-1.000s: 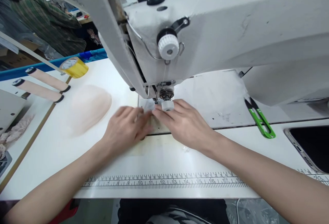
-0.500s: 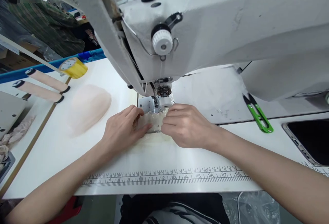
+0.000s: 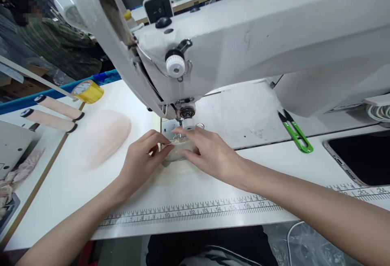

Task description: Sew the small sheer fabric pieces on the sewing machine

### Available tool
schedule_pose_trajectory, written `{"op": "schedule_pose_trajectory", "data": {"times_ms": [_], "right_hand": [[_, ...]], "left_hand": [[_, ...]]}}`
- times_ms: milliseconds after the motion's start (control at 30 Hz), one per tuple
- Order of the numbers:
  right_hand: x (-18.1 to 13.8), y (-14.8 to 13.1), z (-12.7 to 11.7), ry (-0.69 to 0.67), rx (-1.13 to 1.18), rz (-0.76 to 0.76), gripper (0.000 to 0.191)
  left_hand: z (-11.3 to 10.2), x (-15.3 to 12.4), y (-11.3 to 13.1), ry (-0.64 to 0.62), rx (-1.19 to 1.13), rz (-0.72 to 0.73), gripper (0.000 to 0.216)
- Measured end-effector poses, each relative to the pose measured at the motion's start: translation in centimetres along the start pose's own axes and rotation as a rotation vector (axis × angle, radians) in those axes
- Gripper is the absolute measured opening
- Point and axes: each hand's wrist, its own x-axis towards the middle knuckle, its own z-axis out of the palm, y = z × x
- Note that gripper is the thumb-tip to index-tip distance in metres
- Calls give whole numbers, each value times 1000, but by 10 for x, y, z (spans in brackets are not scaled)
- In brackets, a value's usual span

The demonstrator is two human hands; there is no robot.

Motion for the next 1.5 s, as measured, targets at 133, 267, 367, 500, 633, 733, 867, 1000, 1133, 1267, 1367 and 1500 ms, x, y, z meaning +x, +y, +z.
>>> {"op": "schedule_pose_trajectory", "data": {"times_ms": [133, 267, 367, 500, 633, 733, 867, 1000, 1133, 1267, 1367, 1500], "right_hand": [[3, -5, -5, -166, 407, 297, 30], [6, -5, -9, -109, 285, 227, 12], [6, -3, -8, -49, 142, 112, 12], [6, -2, -5, 11, 78, 18, 12], [6, -5, -6, 29, 151, 27, 9], [7, -7, -8, 25, 198, 77, 7], [6, -6, -7, 57, 169, 5, 8], [4, -4, -3, 151, 43, -186, 12], [2, 0, -1, 155, 11, -184, 4], [0, 3, -1, 97, 29, -146, 10], [0, 3, -1, 95, 18, -194, 6], [0, 2, -2, 122, 20, -220, 3]], "left_hand": [[-8, 0, 7, -15, -310, -157, 6], [-12, 1, 11, -95, -485, -330, 8], [-13, 2, 11, -94, -547, -349, 10], [-16, 6, 11, -229, -594, -533, 15], [-16, 11, 9, -357, -774, -629, 14], [-13, 12, 9, -348, -868, -624, 12], [-11, 9, 11, -339, -769, -503, 9], [-8, 5, 11, -356, -567, -294, 14], [-3, -1, 9, -143, -362, -93, 13], [0, -4, 10, 57, -210, 118, 10], [0, -5, 10, 123, -128, 217, 10], [-1, -5, 10, 161, -37, 288, 11]]}}
